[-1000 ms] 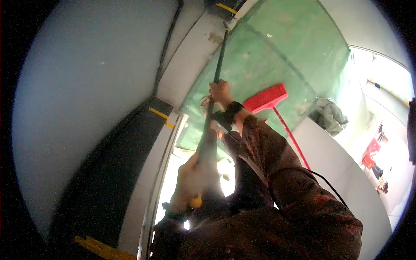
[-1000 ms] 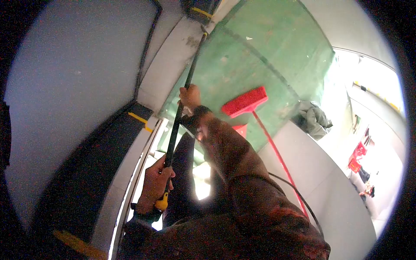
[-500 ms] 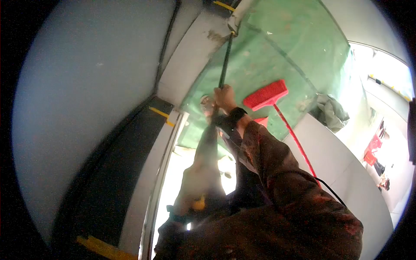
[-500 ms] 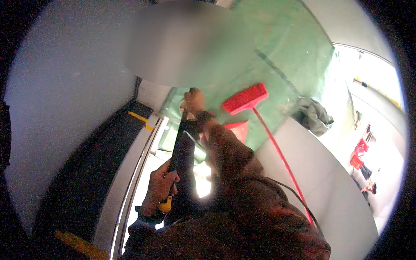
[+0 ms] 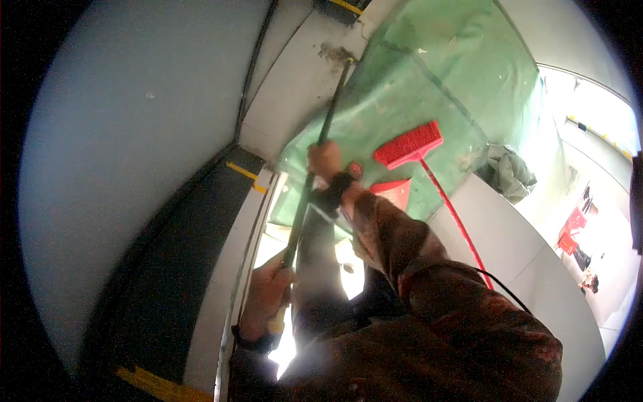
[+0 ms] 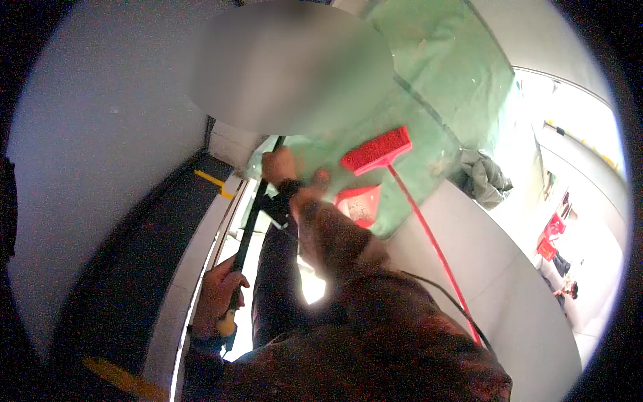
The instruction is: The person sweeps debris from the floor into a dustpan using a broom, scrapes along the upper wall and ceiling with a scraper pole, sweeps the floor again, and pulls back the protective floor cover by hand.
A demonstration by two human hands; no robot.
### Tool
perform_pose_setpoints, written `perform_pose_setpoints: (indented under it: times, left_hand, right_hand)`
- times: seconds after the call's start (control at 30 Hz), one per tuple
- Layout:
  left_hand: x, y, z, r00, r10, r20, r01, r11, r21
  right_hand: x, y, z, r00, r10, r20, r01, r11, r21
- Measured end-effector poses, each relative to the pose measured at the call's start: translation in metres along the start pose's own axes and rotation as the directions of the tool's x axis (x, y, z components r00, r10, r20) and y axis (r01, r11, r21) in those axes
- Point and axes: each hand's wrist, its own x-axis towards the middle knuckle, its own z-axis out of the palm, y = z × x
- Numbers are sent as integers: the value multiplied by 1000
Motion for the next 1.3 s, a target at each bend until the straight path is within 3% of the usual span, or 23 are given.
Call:
perform_pose_setpoints:
  times: [0.03, 0.07, 0.2, 0.27, 0.33, 0.37, 0.4, 0.53, 0.6, 0.73, 0.8, 0.83, 0.87, 0.93, 0.97, 1.0, 1.03, 1.07, 1.13, 1.17, 1.2, 1.27, 1.3]
  left_hand:
    - [-4, 1, 0, 996, -41, -76, 46, 996, 70]
    - [-12, 2, -1, 996, -45, -72, 50, 996, 71]
    - [-41, 9, 0, 970, -146, -192, 166, 982, 92]
    - [-52, 10, 4, 942, -213, -259, 251, 960, 122]
    - [-50, 14, 5, 958, -190, -214, 213, 973, 91]
    - [-46, 20, 9, 974, -157, -162, 161, 987, 15]
    - [-43, 23, 11, 987, -117, -111, 111, 992, -66]
    - [4, -14, 26, 976, 201, -80, -195, 977, 82]
    - [17, 8, 40, 972, 219, -85, -218, 976, 19]
    - [30, 12, 44, 989, 150, -9, -150, 979, -137]
    - [24, 16, 48, 999, 55, -1, -55, 998, -35]
    - [20, 17, 49, 999, -37, -3, 37, 997, 69]
    - [18, 13, 49, 999, -37, -4, 37, 997, 68]
    - [17, 0, 49, 997, -60, 52, 59, 998, 24]
    - [16, -2, 48, 997, -58, 52, 57, 998, 22]
    - [15, -4, 48, 998, -39, 54, 37, 999, 29]
    - [16, -5, 49, 998, -19, 56, 17, 999, 36]
    - [15, -10, 50, 998, -4, 59, 2, 999, 43]
    - [24, -46, 32, 987, 133, 87, -125, 988, -87]
    - [9, 8, 31, 998, 40, 54, -42, 999, 29]
    - [17, -19, 18, 986, 138, 93, -135, 990, -38]
    - [5, 10, 9, 999, -17, 35, 14, 995, 97]
    - [2, 8, 5, 998, -59, -34, 62, 992, 108]
  right_hand:
    - [-14, -4, 2, 964, -266, 7, 258, 927, -272]
    - [-24, -15, 5, 998, -51, 35, 51, 999, 2]
    - [-66, -29, 36, 970, -233, -68, 207, 941, -266]
    - [-91, -48, 11, 979, -191, 65, 201, 943, -264]
    - [-59, -14, 35, 957, -278, 81, 287, 949, -131]
    - [-71, -26, 13, 959, -265, -103, 258, 963, -77]
    - [-47, -4, 19, 959, -285, 4, 279, 941, 190]
    - [-27, -32, -25, 987, -154, -37, 154, 877, 455]
    - [-17, -46, -39, 990, -129, -52, 136, 827, 545]
    - [-13, -43, -54, 989, -135, -52, 144, 880, 453]
    - [-22, -37, -63, 987, -159, -36, 163, 961, 224]
    - [-3, -4, -53, 969, -245, -44, 247, 966, 77]
    - [-14, -3, -58, 969, -245, -43, 248, 966, 77]
    - [-42, 5, -68, 870, -474, -132, 491, 859, 149]
    - [10, 56, -52, 984, -93, -151, 128, 961, 243]
    - [0, 49, -59, 984, -93, -154, 128, 962, 240]
    - [-19, 34, -70, 914, -382, -138, 378, 924, -58]
    - [-30, 29, -75, 782, -623, -33, 578, 744, -335]
    - [-11, 33, -57, 856, -514, -59, 471, 822, -319]
    - [-2, 32, -44, 914, -398, -85, 358, 885, -298]
    - [4, 31, -33, 914, -396, -85, 357, 887, -294]
    - [12, 24, -16, 833, -482, 271, 547, 648, -529]
    - [12, 21, -3, 898, -422, 122, 437, 829, -349]
